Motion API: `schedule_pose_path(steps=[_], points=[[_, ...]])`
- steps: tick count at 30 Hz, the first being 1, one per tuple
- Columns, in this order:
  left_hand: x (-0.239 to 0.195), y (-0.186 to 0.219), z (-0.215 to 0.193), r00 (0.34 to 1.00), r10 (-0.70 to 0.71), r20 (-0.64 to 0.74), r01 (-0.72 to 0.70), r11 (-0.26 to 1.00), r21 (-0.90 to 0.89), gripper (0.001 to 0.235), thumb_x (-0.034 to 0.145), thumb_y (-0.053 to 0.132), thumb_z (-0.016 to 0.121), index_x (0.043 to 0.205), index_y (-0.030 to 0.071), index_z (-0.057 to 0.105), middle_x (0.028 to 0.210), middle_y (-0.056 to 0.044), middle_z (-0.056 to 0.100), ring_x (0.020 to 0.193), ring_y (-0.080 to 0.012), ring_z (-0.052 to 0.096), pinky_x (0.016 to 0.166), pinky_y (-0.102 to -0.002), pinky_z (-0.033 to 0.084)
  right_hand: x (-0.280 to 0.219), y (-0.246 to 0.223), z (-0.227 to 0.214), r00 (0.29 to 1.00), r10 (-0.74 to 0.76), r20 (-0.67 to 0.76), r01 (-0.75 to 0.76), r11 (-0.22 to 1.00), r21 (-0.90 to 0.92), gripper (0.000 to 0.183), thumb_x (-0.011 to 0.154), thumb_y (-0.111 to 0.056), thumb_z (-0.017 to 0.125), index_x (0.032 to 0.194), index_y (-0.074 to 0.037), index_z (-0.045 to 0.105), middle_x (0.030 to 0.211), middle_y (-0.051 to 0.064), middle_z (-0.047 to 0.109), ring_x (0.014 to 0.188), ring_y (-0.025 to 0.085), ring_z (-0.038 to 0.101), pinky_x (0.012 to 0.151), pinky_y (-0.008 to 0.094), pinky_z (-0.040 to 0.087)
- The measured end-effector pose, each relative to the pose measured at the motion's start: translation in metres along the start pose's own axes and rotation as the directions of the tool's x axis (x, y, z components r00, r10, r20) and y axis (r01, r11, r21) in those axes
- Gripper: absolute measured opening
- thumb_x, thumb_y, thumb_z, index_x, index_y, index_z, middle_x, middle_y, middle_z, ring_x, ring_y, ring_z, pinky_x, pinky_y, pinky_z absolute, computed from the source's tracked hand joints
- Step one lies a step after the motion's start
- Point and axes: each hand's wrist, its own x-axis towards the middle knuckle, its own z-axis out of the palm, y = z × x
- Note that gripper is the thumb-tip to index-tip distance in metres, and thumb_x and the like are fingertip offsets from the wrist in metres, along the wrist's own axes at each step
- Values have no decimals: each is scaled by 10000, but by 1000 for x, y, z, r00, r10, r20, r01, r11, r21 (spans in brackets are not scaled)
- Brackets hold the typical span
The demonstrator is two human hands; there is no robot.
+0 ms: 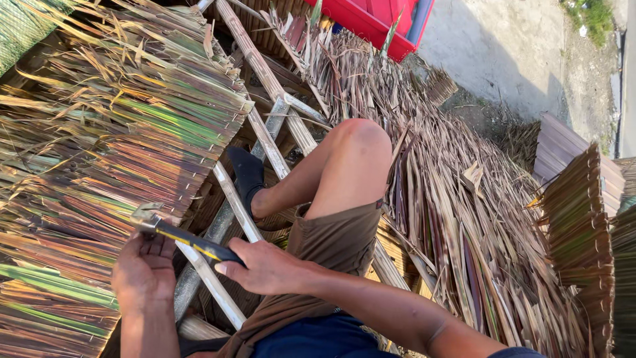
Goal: The person secures woven palm-leaf mats to a bamboo roof frame using a hammer and nails. They repeatedly position mats, drive nails along the edges, and adjust the mats to align with the frame.
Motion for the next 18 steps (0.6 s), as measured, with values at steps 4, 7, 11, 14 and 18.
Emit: schedule_pose_path(steps=[4,7,11,14,18], points=[[-33,11,-13,998,66,-11,-65,996,57,278,1088,114,522,1315,-20,610,1169,-111,697,1060,-244,695,1012,-441,570,-7,11,8,990,-136,24,136,990,34,347,997,-329,594,1083,1,532,797,264,656,797,452,684,692,524,502],[-52,26,-26,997,68,-35,-66,996,64,218,1113,128,614,1309,36,631,1150,-64,719,1038,-209,691,993,-423,566,-9,11,10,958,-285,10,285,958,7,299,997,-278,588,1121,-13,524,866,244,668,866,464,673,715,539,486],[-89,48,-43,983,88,-163,-65,988,140,195,1076,131,664,1249,43,646,1133,-64,742,978,-216,727,905,-382,592,-13,-12,17,955,-227,190,218,974,64,349,1013,-303,573,1193,-12,503,834,225,673,832,436,675,693,529,489],[-119,59,-50,938,235,-255,-138,928,347,209,1031,111,682,1184,-30,680,1067,-110,751,887,-220,740,817,-349,613,-10,-24,31,958,-42,283,19,996,83,439,970,-369,537,1288,-77,462,748,177,658,693,332,693,640,473,528],[-206,86,-55,847,440,-299,-240,818,523,215,946,57,712,1123,-63,735,935,-108,759,779,-161,731,738,-282,611,-19,-48,55,932,-194,307,216,976,-38,437,1026,-468,525,1007,-35,576,700,77,588,642,175,547,562,394,471]])
